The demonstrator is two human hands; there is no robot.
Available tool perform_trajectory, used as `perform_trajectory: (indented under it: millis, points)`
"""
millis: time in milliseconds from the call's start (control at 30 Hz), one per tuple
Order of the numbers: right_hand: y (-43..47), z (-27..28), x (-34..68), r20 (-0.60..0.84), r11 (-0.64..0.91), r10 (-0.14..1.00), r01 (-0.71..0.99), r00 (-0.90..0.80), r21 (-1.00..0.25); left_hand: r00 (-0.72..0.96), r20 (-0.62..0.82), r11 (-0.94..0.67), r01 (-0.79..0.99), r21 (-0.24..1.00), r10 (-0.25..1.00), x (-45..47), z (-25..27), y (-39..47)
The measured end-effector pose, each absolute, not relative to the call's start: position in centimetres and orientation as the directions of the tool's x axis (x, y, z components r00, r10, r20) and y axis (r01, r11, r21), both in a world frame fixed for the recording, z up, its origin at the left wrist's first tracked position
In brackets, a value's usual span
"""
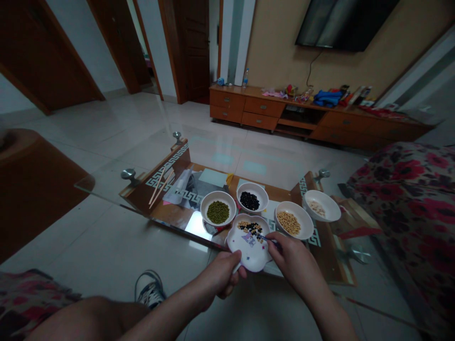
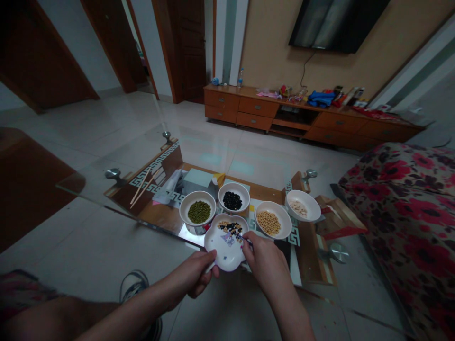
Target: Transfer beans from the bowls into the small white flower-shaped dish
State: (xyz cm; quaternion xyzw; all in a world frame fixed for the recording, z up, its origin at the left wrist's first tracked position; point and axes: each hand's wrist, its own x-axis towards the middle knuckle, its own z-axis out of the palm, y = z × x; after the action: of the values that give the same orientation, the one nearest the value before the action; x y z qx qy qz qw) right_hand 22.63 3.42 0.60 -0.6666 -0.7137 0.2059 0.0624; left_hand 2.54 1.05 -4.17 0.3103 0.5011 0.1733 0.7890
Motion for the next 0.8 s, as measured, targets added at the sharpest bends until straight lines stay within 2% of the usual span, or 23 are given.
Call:
perform_trajectory:
  millis: [800]
  points:
    - [3.6,0.0,22.57,-0.191,0.036,0.975,0.931,-0.112,-0.362,0.425,-0.69,0.755,0.023,0.655,0.586,2.56,-4.05,1.04]
